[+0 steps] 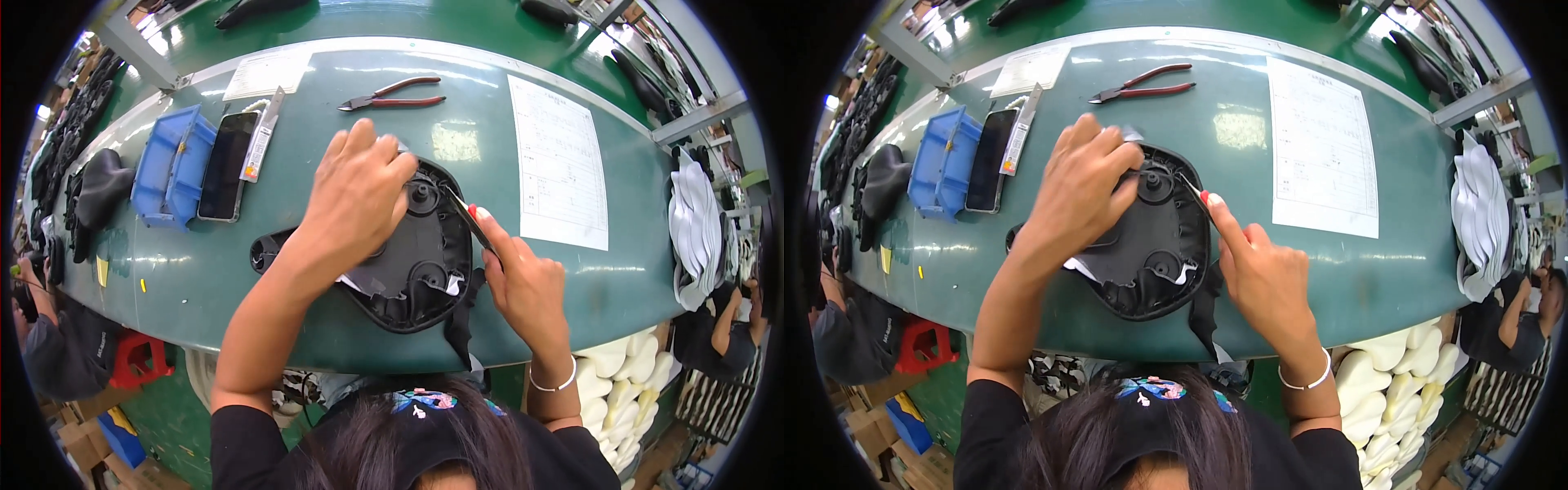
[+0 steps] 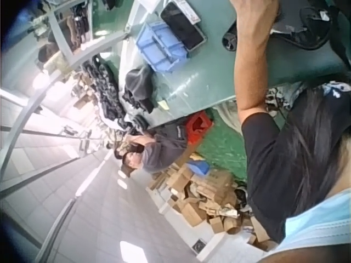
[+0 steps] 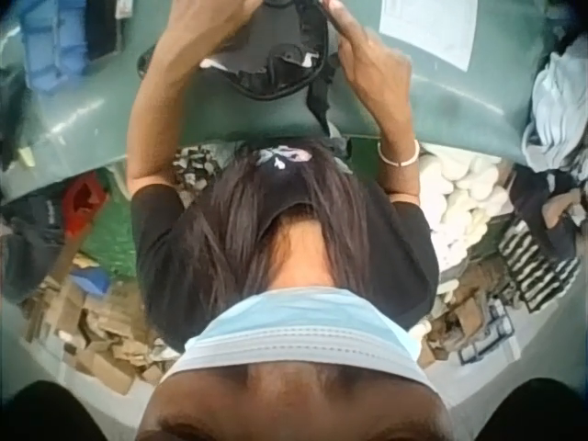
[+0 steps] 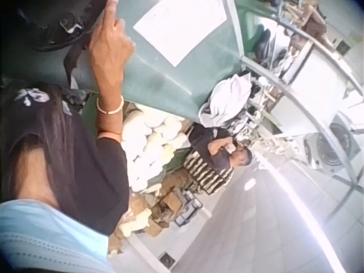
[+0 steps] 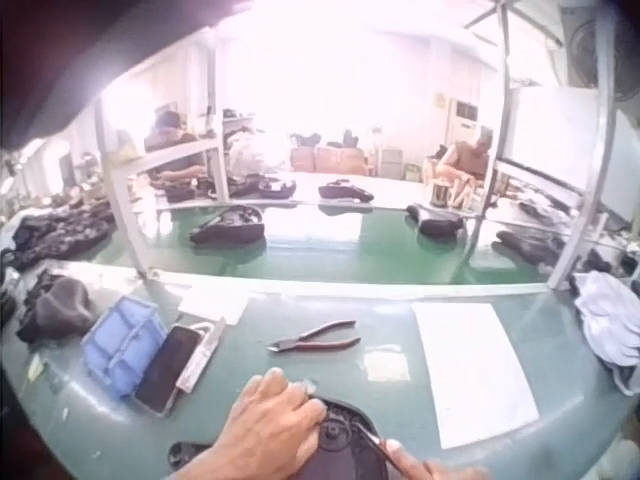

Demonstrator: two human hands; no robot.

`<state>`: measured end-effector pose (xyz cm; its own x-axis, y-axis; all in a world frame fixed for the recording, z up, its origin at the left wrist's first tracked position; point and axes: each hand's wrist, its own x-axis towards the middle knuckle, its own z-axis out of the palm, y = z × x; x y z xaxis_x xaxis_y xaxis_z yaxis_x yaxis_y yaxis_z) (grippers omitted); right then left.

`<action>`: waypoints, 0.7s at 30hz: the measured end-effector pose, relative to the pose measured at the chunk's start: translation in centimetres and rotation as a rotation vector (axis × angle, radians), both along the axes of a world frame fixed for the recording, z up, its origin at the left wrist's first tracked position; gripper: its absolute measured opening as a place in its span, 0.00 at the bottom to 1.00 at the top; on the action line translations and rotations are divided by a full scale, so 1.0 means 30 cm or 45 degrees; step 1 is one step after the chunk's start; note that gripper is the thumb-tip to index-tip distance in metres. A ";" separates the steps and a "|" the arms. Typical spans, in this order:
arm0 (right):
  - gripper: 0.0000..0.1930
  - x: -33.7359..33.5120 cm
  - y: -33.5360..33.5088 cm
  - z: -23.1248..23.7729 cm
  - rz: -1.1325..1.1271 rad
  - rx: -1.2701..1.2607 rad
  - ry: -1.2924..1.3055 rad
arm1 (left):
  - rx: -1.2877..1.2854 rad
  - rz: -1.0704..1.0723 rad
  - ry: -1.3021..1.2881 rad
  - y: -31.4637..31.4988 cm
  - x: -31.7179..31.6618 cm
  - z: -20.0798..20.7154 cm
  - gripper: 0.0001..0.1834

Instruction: Trimming excess material from the edges and undersides of bicycle seats using a utility knife on a factory assembly line.

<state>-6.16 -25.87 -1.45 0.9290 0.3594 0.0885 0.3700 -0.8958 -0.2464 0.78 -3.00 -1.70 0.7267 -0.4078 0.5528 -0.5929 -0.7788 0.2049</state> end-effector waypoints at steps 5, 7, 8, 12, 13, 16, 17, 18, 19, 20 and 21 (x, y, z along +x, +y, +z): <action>0.28 -0.124 0.022 0.024 -0.086 -0.043 0.072 | -0.471 0.300 -0.131 0.042 0.062 -0.062 0.12; 0.28 -0.174 0.021 0.068 -0.052 -0.030 0.212 | -1.668 0.343 0.470 0.122 0.080 -0.088 0.15; 0.27 -0.158 0.023 0.093 -0.069 -0.096 0.183 | -1.703 0.251 0.632 0.111 0.069 -0.096 0.17; 0.24 0.095 -0.104 0.100 0.172 -0.178 0.050 | -2.273 0.003 1.061 0.075 -0.060 -0.090 0.25; 0.24 0.177 -0.145 0.106 0.281 -0.178 0.060 | -2.357 -0.149 1.203 0.075 -0.144 -0.100 0.27; 0.23 0.278 -0.110 0.126 0.629 -0.137 0.047 | -1.618 -0.135 1.099 0.109 -0.349 -0.038 0.33; 0.23 0.275 -0.082 0.142 0.761 -0.234 0.015 | -1.479 -0.371 0.993 0.168 -0.363 -0.016 0.33; 0.23 0.271 -0.069 0.144 0.746 -0.283 0.025 | -1.336 -0.612 0.890 0.227 -0.364 -0.010 0.33; 0.23 0.261 -0.074 0.151 0.751 -0.292 0.038 | -1.415 -0.378 0.718 0.243 -0.393 0.013 0.33; 0.23 0.253 -0.099 0.165 0.655 -0.356 0.059 | -1.492 -0.170 0.544 0.256 -0.395 0.029 0.34; 0.23 0.236 -0.113 0.172 0.591 -0.381 0.074 | -1.690 -0.389 0.571 0.321 -0.389 0.077 0.29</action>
<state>0.91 -29.25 3.70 0.6674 0.7337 -0.1274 0.7359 -0.6760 -0.0381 -10.88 6.65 0.62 0.9181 0.0498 0.3932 -0.3909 0.2772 0.8777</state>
